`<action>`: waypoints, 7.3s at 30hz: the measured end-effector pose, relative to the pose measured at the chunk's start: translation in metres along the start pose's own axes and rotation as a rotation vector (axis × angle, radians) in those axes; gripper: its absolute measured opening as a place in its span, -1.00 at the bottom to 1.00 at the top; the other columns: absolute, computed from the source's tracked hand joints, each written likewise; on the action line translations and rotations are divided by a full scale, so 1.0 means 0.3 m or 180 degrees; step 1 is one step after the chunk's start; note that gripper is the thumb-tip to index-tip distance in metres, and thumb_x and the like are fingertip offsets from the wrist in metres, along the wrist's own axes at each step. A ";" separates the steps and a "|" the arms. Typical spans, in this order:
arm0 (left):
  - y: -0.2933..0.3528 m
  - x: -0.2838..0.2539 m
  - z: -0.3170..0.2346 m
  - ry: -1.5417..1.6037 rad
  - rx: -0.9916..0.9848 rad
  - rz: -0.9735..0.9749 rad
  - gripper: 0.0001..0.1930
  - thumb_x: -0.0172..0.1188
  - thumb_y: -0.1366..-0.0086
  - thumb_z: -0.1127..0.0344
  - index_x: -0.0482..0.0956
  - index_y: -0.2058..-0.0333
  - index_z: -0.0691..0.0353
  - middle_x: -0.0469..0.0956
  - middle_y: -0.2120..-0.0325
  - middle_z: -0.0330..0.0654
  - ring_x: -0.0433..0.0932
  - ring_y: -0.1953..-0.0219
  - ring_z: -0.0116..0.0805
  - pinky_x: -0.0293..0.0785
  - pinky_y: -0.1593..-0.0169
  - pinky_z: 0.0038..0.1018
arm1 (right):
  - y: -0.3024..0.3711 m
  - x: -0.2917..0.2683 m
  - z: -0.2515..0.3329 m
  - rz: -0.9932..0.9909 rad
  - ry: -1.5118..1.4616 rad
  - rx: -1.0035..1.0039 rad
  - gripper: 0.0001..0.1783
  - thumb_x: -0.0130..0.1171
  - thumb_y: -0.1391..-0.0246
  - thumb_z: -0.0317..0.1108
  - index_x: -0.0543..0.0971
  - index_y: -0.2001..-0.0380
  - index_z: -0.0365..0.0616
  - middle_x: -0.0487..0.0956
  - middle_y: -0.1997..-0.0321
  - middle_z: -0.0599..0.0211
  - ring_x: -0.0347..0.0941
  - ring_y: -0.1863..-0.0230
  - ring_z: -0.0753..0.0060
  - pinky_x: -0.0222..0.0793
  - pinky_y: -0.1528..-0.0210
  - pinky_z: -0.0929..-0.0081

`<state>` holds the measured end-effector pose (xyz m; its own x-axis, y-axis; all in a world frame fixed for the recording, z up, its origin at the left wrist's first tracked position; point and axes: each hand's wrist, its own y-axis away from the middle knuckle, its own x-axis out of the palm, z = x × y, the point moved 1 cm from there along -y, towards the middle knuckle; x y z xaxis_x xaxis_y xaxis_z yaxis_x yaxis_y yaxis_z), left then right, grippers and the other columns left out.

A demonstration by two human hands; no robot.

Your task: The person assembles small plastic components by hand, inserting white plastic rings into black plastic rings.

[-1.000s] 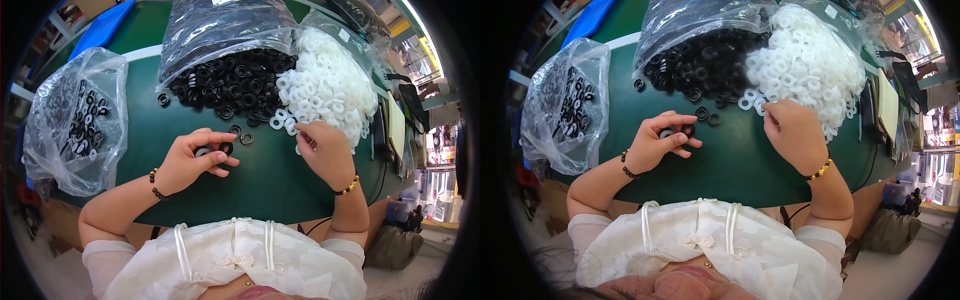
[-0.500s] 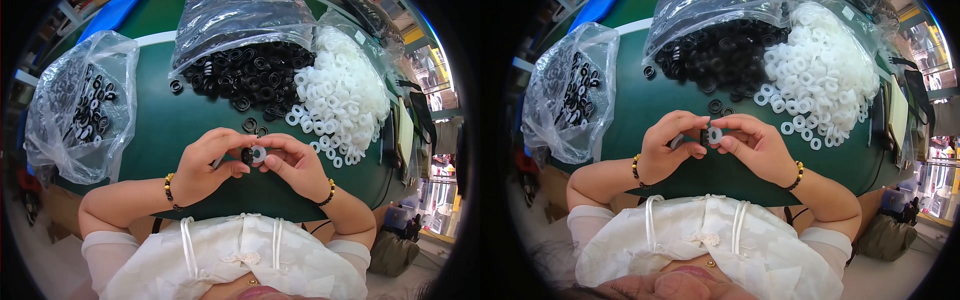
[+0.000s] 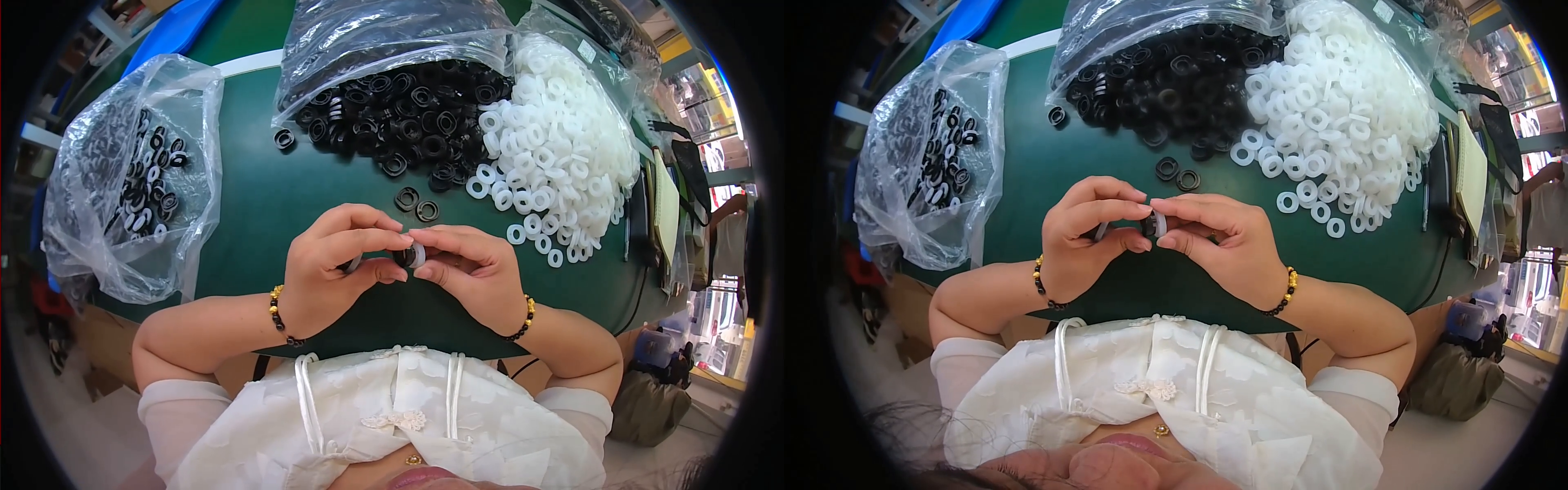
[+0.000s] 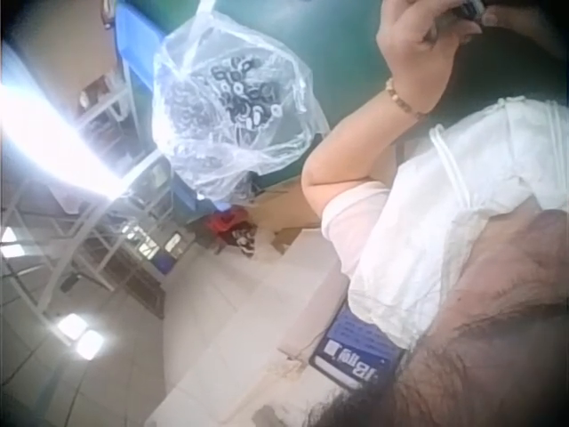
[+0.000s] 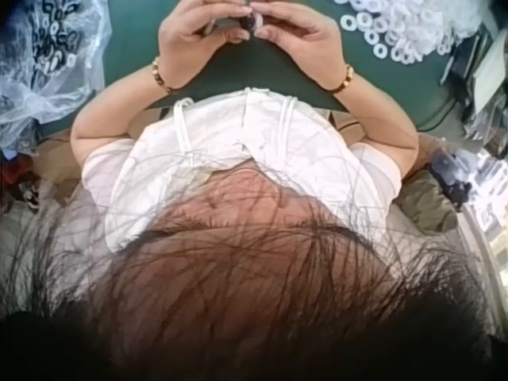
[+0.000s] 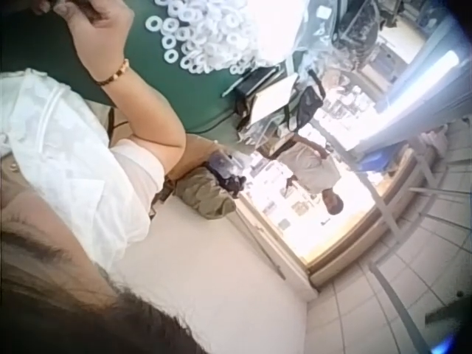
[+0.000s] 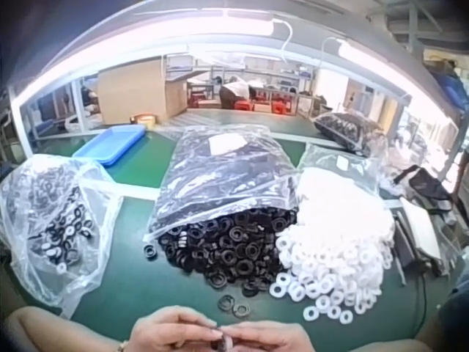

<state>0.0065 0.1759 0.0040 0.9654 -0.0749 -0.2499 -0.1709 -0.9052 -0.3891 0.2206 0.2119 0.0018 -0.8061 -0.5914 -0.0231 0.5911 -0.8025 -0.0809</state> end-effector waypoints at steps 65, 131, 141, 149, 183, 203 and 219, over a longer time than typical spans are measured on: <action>-0.126 0.012 0.096 -0.2118 0.0672 0.0546 -0.71 0.35 -0.13 0.49 0.64 0.14 0.16 0.59 0.14 -0.19 0.65 0.29 -0.24 0.61 0.24 -0.42 | 0.040 -0.243 0.115 0.0207 0.4762 -0.0055 -0.84 0.13 -0.08 -0.48 0.58 0.24 -0.09 0.52 0.30 0.31 0.53 0.27 0.20 0.47 0.29 0.33; -0.002 0.008 0.017 -0.0362 0.0744 0.0036 -0.66 0.45 -0.01 0.61 0.70 0.18 0.27 0.65 0.28 -0.11 0.67 0.32 -0.34 0.70 0.25 -0.54 | 0.000 -0.024 -0.022 0.0027 0.0343 -0.0426 -0.54 0.27 0.00 -0.77 0.66 0.02 -0.18 0.63 0.00 0.20 0.62 0.09 0.46 0.56 0.03 0.64; -0.007 0.013 0.047 -0.0832 0.0830 -0.0148 -0.77 0.44 -0.04 0.60 0.68 0.28 0.37 0.63 0.40 -0.07 0.66 0.34 -0.30 0.70 0.26 -0.57 | 0.035 0.055 0.003 0.0011 0.1534 -0.0732 -0.29 0.03 0.04 -0.82 0.44 -0.25 -0.20 0.56 -0.07 0.06 0.51 0.00 -0.01 0.46 -0.04 0.40; -0.083 -0.054 0.044 0.3077 -0.2338 -0.0087 -0.59 0.20 -0.35 0.41 0.41 -0.16 0.24 0.45 0.21 -0.18 0.60 0.19 -0.40 0.68 0.34 -0.54 | -0.033 -0.164 0.133 -0.0701 0.3586 -0.0991 -0.64 0.27 0.04 -0.59 0.67 0.12 -0.09 0.65 0.27 0.21 0.55 0.24 0.15 0.47 0.19 0.31; -0.077 -0.034 0.025 0.1268 -0.1615 0.0594 -0.68 0.17 -0.32 0.55 0.55 -0.05 0.36 0.38 -0.02 -0.14 0.60 0.13 -0.41 0.71 0.17 -0.59 | -0.040 -0.129 -0.002 0.0243 -0.1496 0.1046 -0.59 0.13 -0.33 -0.38 0.43 -0.19 -0.24 0.51 -0.19 0.23 0.54 -0.13 0.32 0.47 -0.17 0.51; -0.015 0.005 0.017 0.0450 -0.0506 0.0252 -0.66 0.27 -0.20 0.68 0.55 0.05 0.32 0.55 0.03 -0.06 0.64 0.20 -0.43 0.66 0.21 -0.59 | -0.010 -0.019 -0.028 -0.0137 -0.0732 0.0704 -0.63 0.26 -0.17 -0.57 0.54 -0.06 -0.28 0.63 0.01 0.25 0.57 0.01 0.54 0.52 -0.10 0.56; -0.022 0.009 0.025 -0.0375 0.0281 -0.0021 -0.64 0.49 0.06 0.55 0.66 0.22 0.22 0.69 0.31 -0.19 0.65 0.28 -0.24 0.60 0.25 -0.46 | -0.010 -0.005 -0.021 -0.0255 -0.0280 0.0330 -0.64 0.32 -0.05 -0.64 0.62 0.04 -0.29 0.67 0.05 0.25 0.61 0.07 0.56 0.57 0.01 0.60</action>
<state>0.0088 0.1849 -0.0008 0.9376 -0.0147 -0.3474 -0.1863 -0.8648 -0.4663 0.2199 0.2157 -0.0043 -0.8478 -0.5261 0.0671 0.5285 -0.8486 0.0244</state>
